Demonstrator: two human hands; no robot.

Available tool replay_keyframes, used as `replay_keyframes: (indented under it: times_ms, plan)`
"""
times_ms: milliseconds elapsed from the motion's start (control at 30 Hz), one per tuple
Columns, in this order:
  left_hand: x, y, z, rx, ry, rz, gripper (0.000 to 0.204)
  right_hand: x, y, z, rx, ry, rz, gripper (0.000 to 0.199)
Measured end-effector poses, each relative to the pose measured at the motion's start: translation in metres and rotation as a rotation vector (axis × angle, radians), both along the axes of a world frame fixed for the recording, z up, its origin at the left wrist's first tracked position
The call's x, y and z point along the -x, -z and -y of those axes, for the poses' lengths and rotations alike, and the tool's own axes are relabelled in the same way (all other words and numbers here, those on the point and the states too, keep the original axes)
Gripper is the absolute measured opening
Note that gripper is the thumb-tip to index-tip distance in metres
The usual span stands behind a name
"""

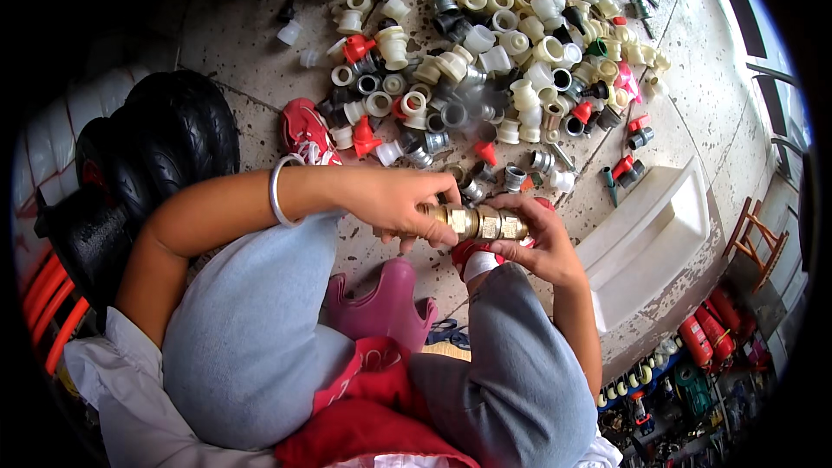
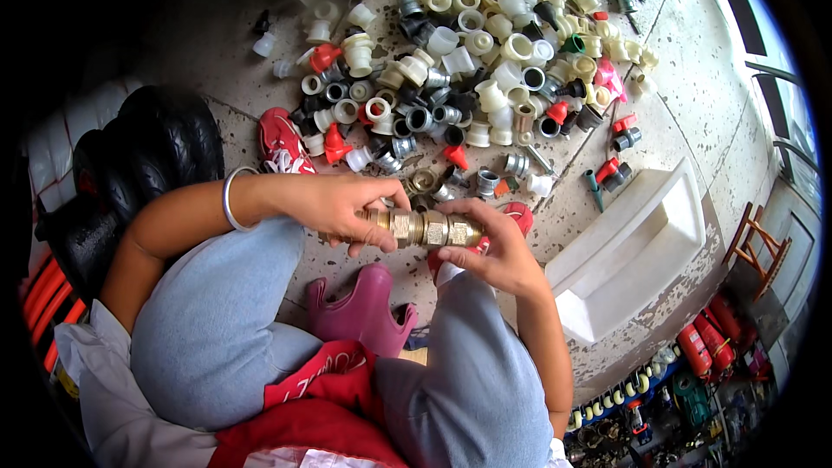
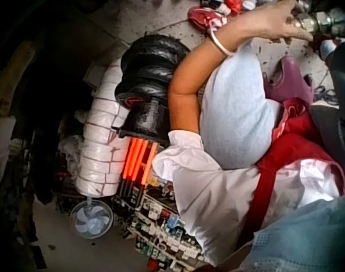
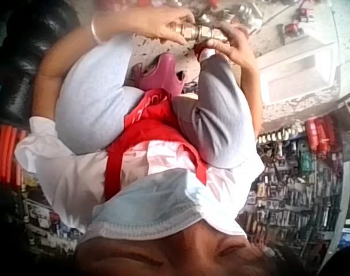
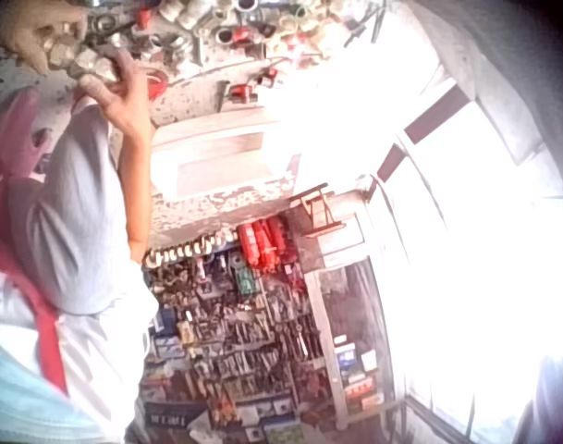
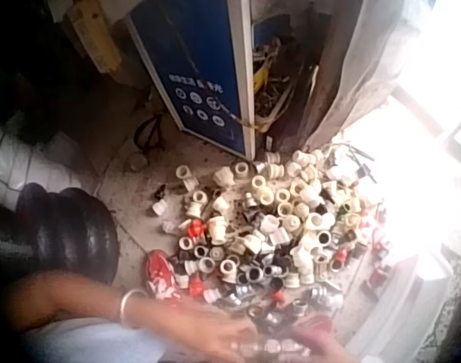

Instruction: The person sits on the floor of a hardware store and handles various plumbing fittings. They pour a container of fittings onto the floor, then pick up and assemble several brass and white plastic pipe connectors by hand, screwing them together to form a chain.

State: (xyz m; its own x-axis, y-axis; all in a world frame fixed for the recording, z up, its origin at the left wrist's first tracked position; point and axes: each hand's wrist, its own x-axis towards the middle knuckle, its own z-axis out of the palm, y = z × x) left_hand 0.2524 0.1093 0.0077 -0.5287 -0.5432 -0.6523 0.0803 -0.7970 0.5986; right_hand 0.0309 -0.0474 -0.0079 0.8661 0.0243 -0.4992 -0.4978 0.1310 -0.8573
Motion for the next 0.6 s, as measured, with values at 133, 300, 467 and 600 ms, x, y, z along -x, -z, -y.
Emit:
replay_keyframes:
  times_ms: [133,300,467,600]
  plan:
    - [0.013,-0.001,-0.012,0.836,0.255,0.788,0.069,0.012,0.015,0.003,-0.595,0.108,-0.585,0.041]
    - [0.008,0.009,-0.008,0.591,0.149,0.481,0.072,-0.015,-0.006,-0.015,0.289,-0.122,0.091,0.056]
    - [-0.006,0.039,-0.015,-0.174,-0.238,-0.101,0.060,-0.007,-0.002,-0.012,0.307,-0.004,0.071,0.050]
    - [-0.014,0.036,-0.021,-0.237,-0.255,-0.203,0.049,-0.009,-0.009,-0.010,0.457,0.011,0.082,0.044]
